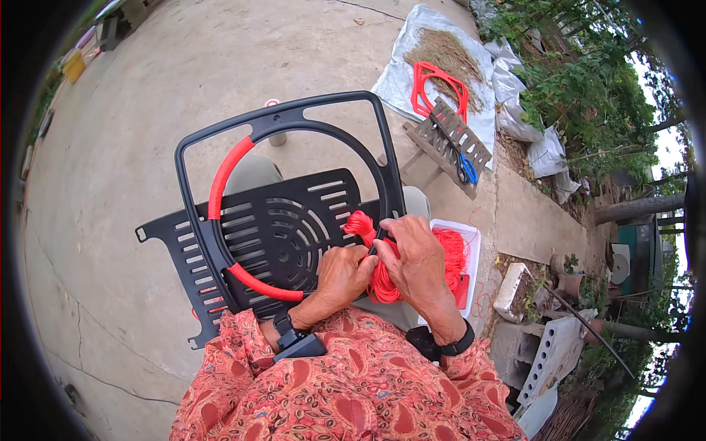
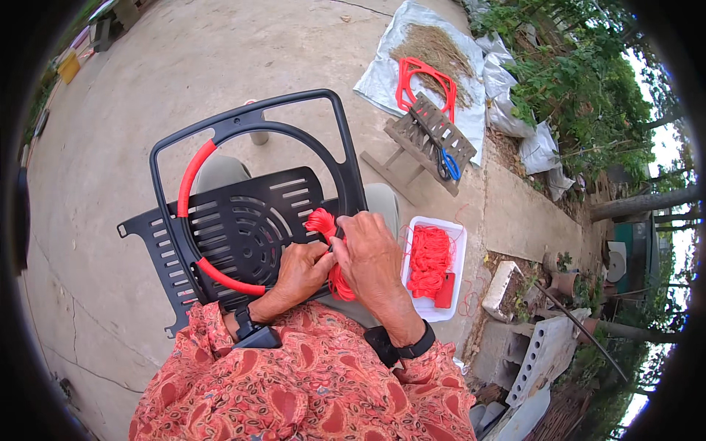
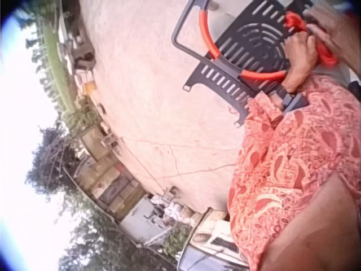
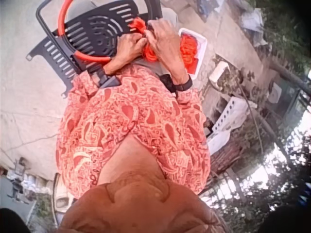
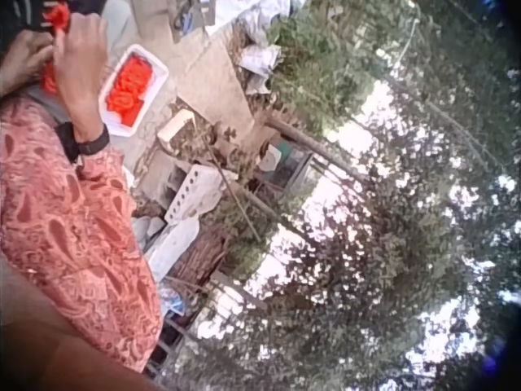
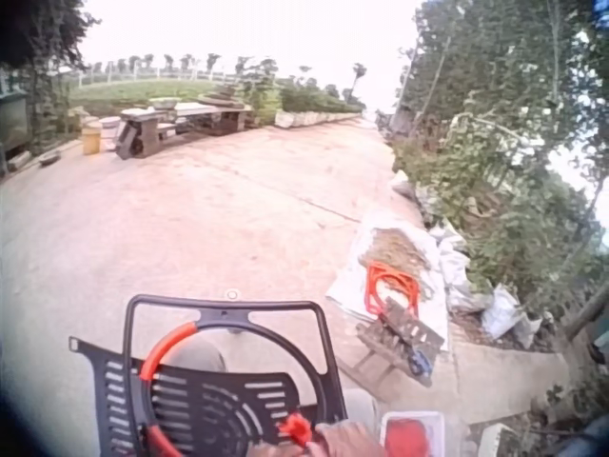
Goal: Wrapping red rope around a black plastic furniture frame for manufacturing.
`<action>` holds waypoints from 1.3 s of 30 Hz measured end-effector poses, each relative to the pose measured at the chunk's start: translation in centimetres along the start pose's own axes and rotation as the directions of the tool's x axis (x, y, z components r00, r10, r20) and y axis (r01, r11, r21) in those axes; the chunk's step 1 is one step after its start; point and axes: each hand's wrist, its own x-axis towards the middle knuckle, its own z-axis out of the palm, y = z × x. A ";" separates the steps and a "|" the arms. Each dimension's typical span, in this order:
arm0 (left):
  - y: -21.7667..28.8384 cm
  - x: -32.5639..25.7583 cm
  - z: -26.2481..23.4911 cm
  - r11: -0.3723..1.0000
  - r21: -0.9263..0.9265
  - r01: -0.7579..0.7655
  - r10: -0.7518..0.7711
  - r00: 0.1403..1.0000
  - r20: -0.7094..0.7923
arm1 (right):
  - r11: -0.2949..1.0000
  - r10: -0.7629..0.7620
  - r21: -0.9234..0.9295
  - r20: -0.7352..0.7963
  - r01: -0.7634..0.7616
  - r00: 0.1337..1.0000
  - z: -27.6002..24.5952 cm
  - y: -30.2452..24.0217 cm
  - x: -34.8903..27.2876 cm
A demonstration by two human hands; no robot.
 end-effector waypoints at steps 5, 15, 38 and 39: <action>0.0 0.1 0.6 0.998 -0.063 0.025 -0.023 0.999 0.025 | 0.930 -0.030 -0.350 0.242 0.116 0.970 2.2 0.1 3.2; -0.6 0.2 0.7 0.998 -0.058 0.000 0.003 0.998 0.059 | 0.815 0.144 0.557 0.077 -0.163 0.987 -1.5 0.9 6.0; 0.7 0.9 0.0 0.749 -0.548 0.372 -0.198 0.915 0.350 | 0.017 0.784 0.687 0.442 -0.727 0.436 -9.4 13.2 -17.5; 0.5 0.9 -0.1 0.752 -0.545 0.370 -0.199 0.917 0.347 | 0.102 0.787 0.660 0.405 -0.745 0.466 -8.6 12.3 -16.3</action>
